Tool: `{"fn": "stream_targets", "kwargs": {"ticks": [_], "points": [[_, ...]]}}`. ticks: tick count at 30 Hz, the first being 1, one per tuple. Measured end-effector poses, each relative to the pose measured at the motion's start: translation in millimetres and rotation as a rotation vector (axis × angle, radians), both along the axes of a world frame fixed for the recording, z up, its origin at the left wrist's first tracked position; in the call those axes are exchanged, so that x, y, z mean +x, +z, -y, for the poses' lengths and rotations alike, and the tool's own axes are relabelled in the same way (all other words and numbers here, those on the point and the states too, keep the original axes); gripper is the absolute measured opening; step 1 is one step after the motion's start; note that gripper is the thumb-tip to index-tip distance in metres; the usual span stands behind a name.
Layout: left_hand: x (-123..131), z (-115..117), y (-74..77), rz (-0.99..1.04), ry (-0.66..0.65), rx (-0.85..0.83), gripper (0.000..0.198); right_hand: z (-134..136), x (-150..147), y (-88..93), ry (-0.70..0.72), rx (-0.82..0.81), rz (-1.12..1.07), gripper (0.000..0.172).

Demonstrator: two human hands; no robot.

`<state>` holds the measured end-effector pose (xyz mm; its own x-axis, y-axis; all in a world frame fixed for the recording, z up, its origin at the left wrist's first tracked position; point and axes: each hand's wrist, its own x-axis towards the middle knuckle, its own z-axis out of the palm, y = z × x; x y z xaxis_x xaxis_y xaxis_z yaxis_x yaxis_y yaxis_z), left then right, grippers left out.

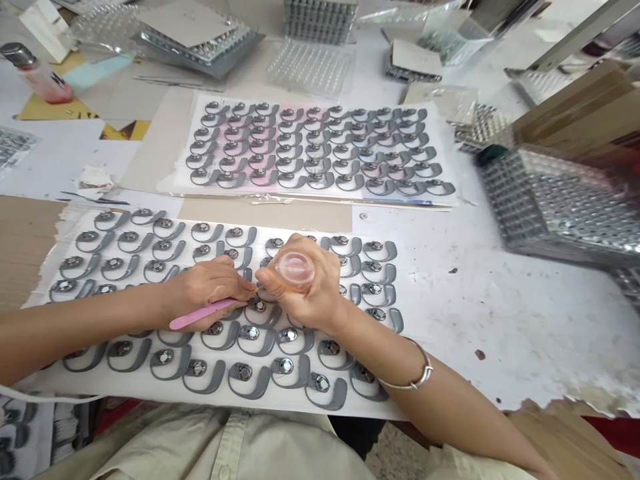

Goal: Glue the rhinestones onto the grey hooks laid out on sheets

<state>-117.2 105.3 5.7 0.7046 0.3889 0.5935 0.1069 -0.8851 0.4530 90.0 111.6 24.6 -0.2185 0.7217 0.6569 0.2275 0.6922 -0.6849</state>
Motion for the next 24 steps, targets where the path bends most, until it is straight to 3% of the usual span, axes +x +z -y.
{"fn": "stream_targets", "kwargs": {"ticks": [18, 24], "points": [[-1.2, -0.5, 0.5, 0.014, -0.012, -0.045, 0.014, 0.2, -3.1, -0.4, 0.011, -0.044, -0.033, 0.013], [-1.5, -0.7, 0.5, -0.001, -0.006, -0.040, 0.014, -1.9, -0.2, -0.4, 0.004, -0.128, -0.089, 0.016]]}}
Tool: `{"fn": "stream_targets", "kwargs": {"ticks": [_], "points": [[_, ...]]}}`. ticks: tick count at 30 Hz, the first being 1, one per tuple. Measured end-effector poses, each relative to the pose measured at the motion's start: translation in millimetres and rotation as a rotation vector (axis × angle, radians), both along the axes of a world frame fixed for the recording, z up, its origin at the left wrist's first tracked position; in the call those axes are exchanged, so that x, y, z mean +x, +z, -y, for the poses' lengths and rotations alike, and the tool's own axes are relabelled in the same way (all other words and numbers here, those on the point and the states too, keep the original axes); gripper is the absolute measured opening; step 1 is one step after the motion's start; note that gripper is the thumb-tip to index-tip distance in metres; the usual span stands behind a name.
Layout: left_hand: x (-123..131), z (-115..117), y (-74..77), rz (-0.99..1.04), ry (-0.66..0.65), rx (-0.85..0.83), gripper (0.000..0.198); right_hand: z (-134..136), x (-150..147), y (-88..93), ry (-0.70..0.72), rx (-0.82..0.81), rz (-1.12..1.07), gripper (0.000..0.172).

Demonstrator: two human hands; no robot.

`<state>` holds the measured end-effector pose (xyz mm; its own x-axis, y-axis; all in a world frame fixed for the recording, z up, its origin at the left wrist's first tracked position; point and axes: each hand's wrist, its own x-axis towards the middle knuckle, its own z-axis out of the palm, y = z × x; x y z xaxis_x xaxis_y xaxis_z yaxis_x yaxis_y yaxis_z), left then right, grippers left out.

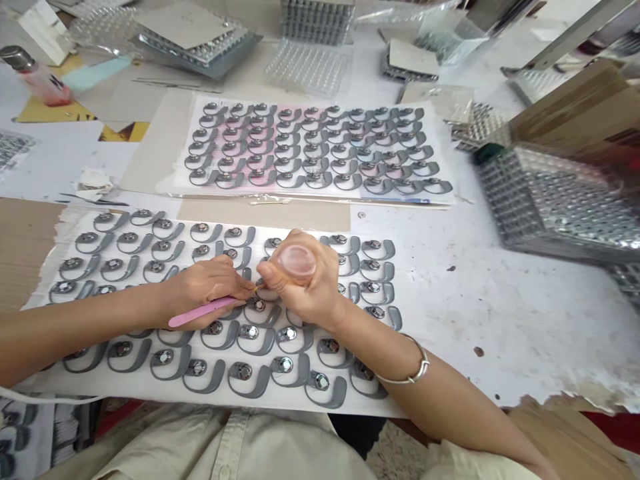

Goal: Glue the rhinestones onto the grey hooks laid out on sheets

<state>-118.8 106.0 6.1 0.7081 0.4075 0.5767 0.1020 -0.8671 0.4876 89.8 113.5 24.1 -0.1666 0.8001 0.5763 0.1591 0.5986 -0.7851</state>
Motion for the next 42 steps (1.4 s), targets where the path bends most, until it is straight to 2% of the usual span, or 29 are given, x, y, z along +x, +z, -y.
{"fn": "stream_targets", "kwargs": {"ticks": [5, 10, 13, 17, 23, 30, 37, 42], "points": [[1, 1, -1.0, 0.038, 0.017, 0.014, 0.010, -26, 16, 19.0, -0.153, -0.158, -0.201, 0.035], [1, 2, -0.1, -0.007, 0.026, 0.102, 0.012, -67, 51, 33.6, -0.225, -0.295, -0.512, 0.046], [1, 4, 1.1, -0.071, 0.052, 0.155, 0.013, -81, 73, 34.2, -0.240, -0.442, -0.544, 0.051], [1, 7, 5.8, -0.114, 0.041, 0.208, 0.013, -84, 85, 33.0, -0.199, -0.487, -0.455, 0.049], [9, 2, 10.8, 0.009, 0.163, 0.241, 0.009, -72, 55, 36.7, -0.081, -0.517, -0.320, 0.039], [18, -7, 2.4, -0.031, 0.223, 0.341, 0.012, -63, 16, 27.8, -0.048, -0.532, -0.278, 0.041], [16, -5, 0.5, -0.134, 0.226, 0.359, 0.016, -50, 7, 8.6, -0.063, -0.486, -0.196, 0.039], [17, -2, 7.5, -0.192, 0.233, 0.385, 0.022, -45, 6, -1.4, -0.085, -0.332, -0.109, 0.038]]}}
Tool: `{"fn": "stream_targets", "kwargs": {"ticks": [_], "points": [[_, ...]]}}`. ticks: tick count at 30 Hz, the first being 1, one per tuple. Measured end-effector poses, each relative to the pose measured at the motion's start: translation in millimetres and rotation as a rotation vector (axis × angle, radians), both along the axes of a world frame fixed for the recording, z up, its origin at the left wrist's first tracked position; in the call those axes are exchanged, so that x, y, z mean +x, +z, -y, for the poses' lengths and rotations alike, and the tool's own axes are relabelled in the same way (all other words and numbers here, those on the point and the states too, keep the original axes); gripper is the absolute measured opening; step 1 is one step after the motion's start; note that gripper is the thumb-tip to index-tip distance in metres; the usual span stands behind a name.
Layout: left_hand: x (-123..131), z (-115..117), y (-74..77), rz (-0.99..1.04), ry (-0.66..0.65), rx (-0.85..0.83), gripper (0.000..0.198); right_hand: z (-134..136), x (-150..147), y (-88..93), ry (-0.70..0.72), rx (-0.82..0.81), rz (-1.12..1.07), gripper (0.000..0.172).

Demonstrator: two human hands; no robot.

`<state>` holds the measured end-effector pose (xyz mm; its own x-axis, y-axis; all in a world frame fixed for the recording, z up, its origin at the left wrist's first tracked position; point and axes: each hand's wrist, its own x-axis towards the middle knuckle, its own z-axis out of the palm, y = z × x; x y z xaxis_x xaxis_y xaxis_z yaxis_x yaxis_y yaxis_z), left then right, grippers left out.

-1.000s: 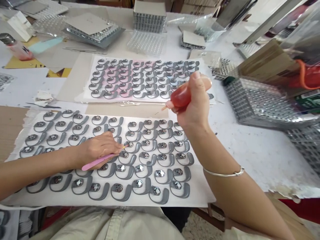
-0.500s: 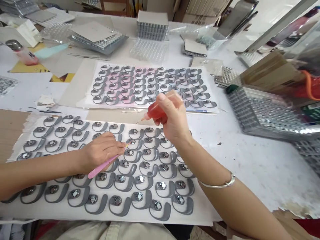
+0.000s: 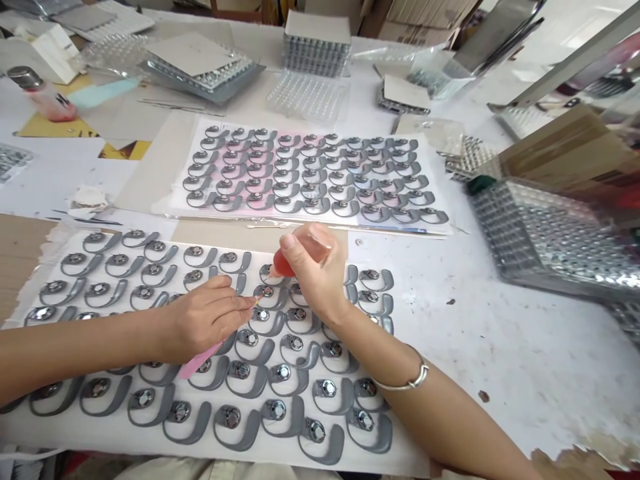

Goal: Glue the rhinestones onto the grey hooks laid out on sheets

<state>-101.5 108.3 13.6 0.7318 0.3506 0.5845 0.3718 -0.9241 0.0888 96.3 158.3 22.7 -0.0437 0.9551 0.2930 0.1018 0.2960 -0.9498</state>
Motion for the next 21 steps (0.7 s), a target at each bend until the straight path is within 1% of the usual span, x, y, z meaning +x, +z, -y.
{"fn": "stream_targets", "kwargs": {"ticks": [4, 7, 12, 21], "points": [[1.7, 2.5, 0.7, -0.024, 0.024, 0.020, 0.025, 1.1, 1.1, -1.3, -0.038, 0.163, 0.130, 0.037], [2.2, 4.3, -0.6, -0.044, 0.027, 0.055, 0.024, 2.0, 1.2, -0.3, -0.038, 0.215, 0.199, 0.035], [3.9, 7.2, -2.6, -0.079, 0.033, 0.130, 0.022, 3.9, -0.3, 1.7, -0.023, 0.233, 0.243, 0.035], [5.7, 8.1, -6.9, -0.060, 0.026, 0.118, 0.022, 4.7, -2.7, -0.6, 0.000, 0.206, 0.245, 0.035]]}}
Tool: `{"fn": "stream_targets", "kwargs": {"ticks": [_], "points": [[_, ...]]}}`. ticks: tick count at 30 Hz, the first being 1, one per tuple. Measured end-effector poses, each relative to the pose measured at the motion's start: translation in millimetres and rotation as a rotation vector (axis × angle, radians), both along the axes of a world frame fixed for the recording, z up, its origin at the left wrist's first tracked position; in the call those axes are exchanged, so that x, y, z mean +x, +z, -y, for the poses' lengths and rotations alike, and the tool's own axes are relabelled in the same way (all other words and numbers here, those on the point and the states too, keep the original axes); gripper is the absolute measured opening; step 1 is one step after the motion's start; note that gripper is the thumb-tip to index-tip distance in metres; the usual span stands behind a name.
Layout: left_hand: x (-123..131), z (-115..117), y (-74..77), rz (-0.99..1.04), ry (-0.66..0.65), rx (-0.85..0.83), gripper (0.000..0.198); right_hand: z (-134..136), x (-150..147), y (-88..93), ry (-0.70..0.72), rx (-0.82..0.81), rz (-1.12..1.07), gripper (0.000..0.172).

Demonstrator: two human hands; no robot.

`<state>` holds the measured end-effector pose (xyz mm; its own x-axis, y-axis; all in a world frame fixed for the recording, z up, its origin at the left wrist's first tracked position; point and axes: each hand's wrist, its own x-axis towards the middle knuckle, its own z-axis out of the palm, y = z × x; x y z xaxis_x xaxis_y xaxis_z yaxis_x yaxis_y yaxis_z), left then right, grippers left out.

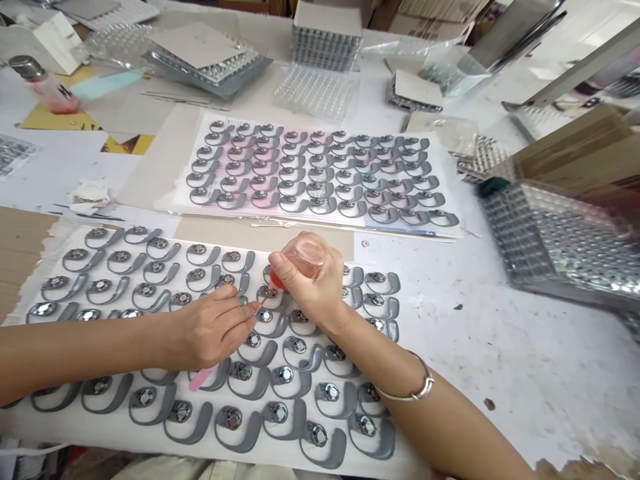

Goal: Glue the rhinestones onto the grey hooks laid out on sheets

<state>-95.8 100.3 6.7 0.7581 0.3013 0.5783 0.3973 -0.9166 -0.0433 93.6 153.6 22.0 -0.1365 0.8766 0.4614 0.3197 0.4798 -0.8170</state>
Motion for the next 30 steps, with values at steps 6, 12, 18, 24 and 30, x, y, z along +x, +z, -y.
{"fn": "stream_targets", "kwargs": {"ticks": [6, 12, 18, 24, 30], "points": [[0.6, 1.0, -1.2, -0.016, 0.010, 0.017, 0.024, -0.1, 1.0, -4.2, 0.021, -0.016, 0.000, 0.033], [-0.1, 0.9, -1.2, -0.005, 0.009, 0.018, 0.022, 0.2, -0.4, -2.1, -0.010, -0.002, -0.004, 0.033], [-1.0, 0.8, 0.0, -0.007, 0.002, -0.021, 0.024, 2.5, -1.1, -0.3, 0.027, 0.038, -0.022, 0.026], [-0.8, 1.1, 0.7, -0.042, 0.016, -0.044, 0.028, 3.0, -1.7, -0.9, 0.072, 0.131, -0.023, 0.019], [-0.9, 0.4, 4.2, -0.037, 0.003, -0.037, 0.027, 4.2, 0.7, -5.4, 0.072, 0.211, 0.012, 0.014]]}}
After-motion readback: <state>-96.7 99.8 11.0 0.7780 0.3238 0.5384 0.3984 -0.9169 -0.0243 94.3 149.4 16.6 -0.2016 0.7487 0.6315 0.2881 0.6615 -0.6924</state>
